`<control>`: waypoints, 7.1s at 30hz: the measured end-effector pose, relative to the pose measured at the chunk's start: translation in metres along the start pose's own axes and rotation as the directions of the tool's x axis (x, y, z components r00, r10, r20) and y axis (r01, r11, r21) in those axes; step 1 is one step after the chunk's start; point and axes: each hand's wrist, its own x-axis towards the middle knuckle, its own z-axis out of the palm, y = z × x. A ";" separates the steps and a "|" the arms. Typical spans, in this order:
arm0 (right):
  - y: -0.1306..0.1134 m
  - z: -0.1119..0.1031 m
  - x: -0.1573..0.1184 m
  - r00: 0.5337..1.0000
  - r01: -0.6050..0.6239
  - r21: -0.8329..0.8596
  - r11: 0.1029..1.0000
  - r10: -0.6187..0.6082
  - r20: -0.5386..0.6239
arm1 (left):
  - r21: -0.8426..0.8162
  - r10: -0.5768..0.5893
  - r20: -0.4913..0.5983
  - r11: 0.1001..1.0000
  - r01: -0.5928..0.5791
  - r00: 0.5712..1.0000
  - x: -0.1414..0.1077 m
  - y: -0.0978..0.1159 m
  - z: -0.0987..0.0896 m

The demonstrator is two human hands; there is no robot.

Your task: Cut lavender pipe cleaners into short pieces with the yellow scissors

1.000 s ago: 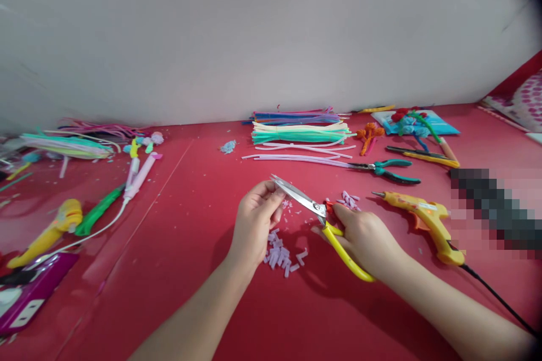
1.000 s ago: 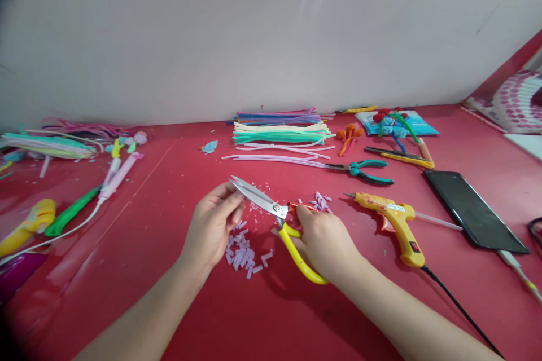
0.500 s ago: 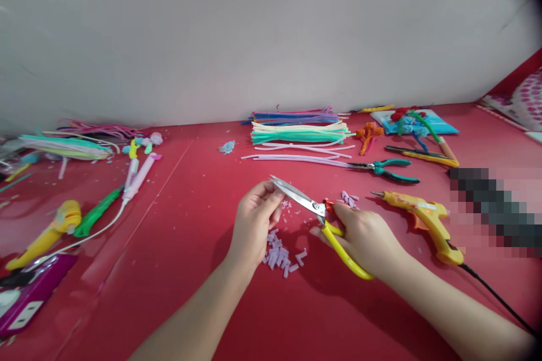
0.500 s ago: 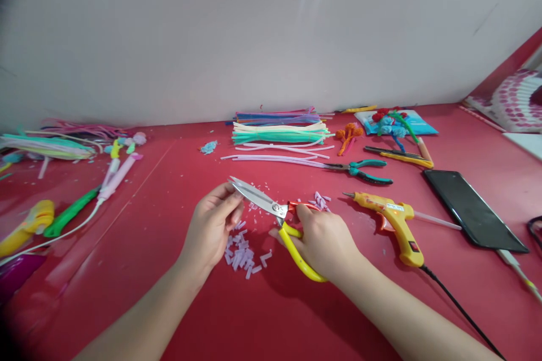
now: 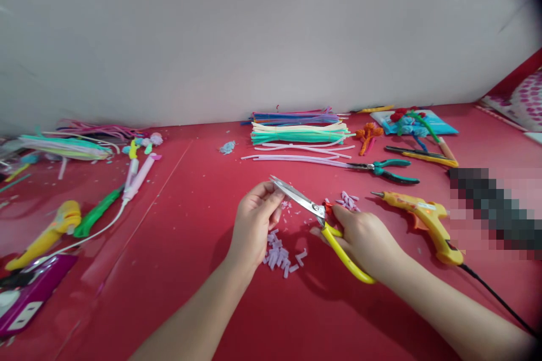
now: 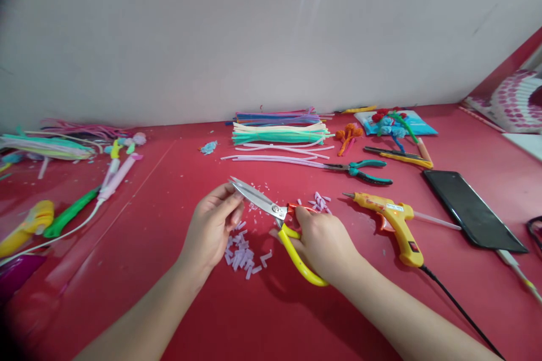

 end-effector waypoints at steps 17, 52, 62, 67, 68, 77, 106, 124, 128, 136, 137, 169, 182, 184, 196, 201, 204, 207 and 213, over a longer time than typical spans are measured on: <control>-0.004 -0.005 -0.001 1.000 -0.029 -0.002 1.000 0.029 0.000 | -0.007 0.003 -0.012 1.000 -0.003 1.000 -0.002 0.002 0.001; -0.010 -0.016 0.008 0.989 -0.146 0.784 0.603 0.120 0.092 | 0.170 -0.280 0.313 0.957 0.237 0.908 -0.009 -0.004 0.013; -0.013 -0.018 0.002 0.988 -0.149 0.764 0.627 0.128 0.088 | 0.329 -0.282 0.313 0.928 0.175 0.907 -0.015 -0.008 0.017; -0.011 -0.009 0.002 0.992 -0.124 0.658 0.743 0.115 0.057 | 0.395 -0.204 0.276 0.915 0.082 0.939 -0.016 -0.012 0.016; -0.010 -0.009 0.003 0.993 -0.115 0.631 0.767 0.103 0.055 | 0.393 -0.191 0.264 0.917 0.075 0.945 -0.015 -0.012 0.015; -0.003 -0.011 0.003 0.998 -0.058 0.116 0.992 0.057 0.009 | 0.098 -0.096 -0.047 0.990 0.101 0.994 -0.001 -0.003 0.003; 0.001 0.004 0.000 1.000 0.021 -0.037 0.999 -0.021 -0.012 | -0.002 -0.025 -0.053 1.000 0.025 0.998 0.000 -0.003 -0.002; 0.002 0.000 0.001 1.000 -0.007 -0.001 1.000 0.007 0.002 | 0.004 -0.019 -0.032 1.000 0.019 0.999 0.000 -0.001 -0.002; 0.000 -0.003 0.002 0.999 -0.041 0.053 0.998 0.041 0.011 | 0.007 -0.019 -0.016 1.000 0.019 1.000 -0.001 0.002 0.000; -0.001 -0.003 0.008 0.990 -0.141 0.459 0.877 0.131 0.054 | 0.060 -0.187 0.175 0.982 0.180 0.967 -0.005 -0.001 0.007; -0.002 -0.005 0.008 0.988 -0.155 0.541 0.826 0.134 0.078 | 0.072 -0.204 0.204 0.978 0.193 0.958 -0.006 -0.002 0.008; -0.005 -0.012 0.004 0.997 -0.073 0.225 0.972 0.068 0.027 | 0.101 -0.107 -0.013 0.989 0.108 0.994 -0.001 -0.004 0.005; -0.007 -0.005 0.000 0.997 -0.051 0.084 0.995 0.046 0.058 | 0.016 -0.070 -0.070 0.997 0.071 0.995 0.000 -0.004 0.002; -0.006 -0.005 0.000 0.997 -0.053 0.085 0.995 0.048 0.061 | 0.010 -0.058 -0.063 0.998 0.059 0.996 0.000 -0.004 0.002; -0.007 -0.004 0.001 0.997 -0.059 0.070 0.996 0.056 0.044 | 0.005 -0.029 -0.046 1.000 0.029 0.999 0.000 -0.006 0.001; -0.006 -0.005 0.002 0.997 -0.069 0.054 0.996 0.067 0.045 | 0.042 -0.034 -0.036 0.998 0.036 0.999 0.000 -0.006 0.001; -0.005 -0.005 0.002 0.996 -0.071 0.033 0.997 0.069 0.047 | 0.042 -0.017 -0.041 0.999 0.019 0.999 -0.001 -0.005 0.001; -0.005 -0.005 0.002 0.998 -0.052 0.011 0.999 0.052 0.036 | 0.038 -0.008 -0.052 0.999 0.010 0.999 -0.001 -0.003 0.002; -0.003 0.000 0.000 1.000 -0.019 -0.018 1.000 0.020 0.018 | 0.032 -0.010 -0.063 0.999 0.012 0.998 -0.002 -0.002 0.003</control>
